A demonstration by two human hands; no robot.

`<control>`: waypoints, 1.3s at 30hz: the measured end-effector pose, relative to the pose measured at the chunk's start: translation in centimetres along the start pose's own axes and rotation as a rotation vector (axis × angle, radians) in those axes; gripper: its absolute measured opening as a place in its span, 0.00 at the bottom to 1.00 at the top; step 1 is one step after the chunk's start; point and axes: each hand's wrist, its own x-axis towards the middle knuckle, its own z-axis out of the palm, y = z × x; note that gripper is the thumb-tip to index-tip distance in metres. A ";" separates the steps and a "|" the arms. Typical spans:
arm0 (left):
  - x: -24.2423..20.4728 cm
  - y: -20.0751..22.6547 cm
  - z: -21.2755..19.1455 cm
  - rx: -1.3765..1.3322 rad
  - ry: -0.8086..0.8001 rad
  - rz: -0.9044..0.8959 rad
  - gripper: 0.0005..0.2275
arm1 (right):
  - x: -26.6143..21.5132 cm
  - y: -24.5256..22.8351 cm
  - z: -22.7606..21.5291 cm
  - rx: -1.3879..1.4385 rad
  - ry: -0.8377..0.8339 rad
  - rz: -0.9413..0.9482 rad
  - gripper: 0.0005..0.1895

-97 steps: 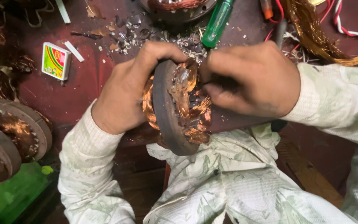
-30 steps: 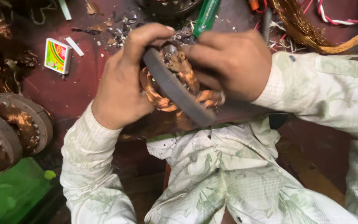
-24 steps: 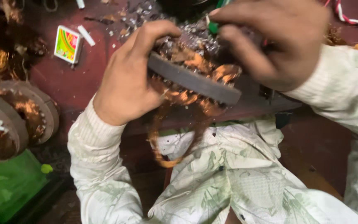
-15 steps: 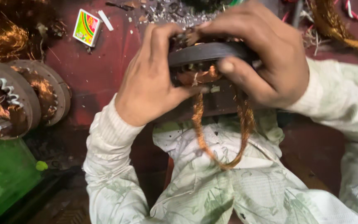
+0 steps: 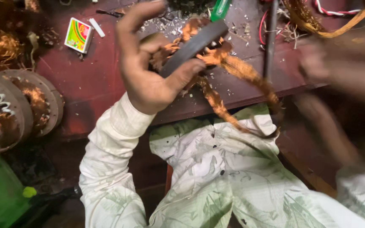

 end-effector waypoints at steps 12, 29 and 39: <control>-3.1 -4.4 1.7 0.189 0.214 0.213 0.37 | 1.9 1.2 16.2 -0.180 0.240 -0.072 0.30; -2.6 -2.8 1.6 0.071 0.167 0.123 0.31 | 5.8 3.2 12.8 -0.171 0.094 -0.114 0.12; -1.9 -1.4 1.8 -0.031 0.133 0.094 0.28 | 5.9 3.0 13.6 -0.064 0.108 0.007 0.12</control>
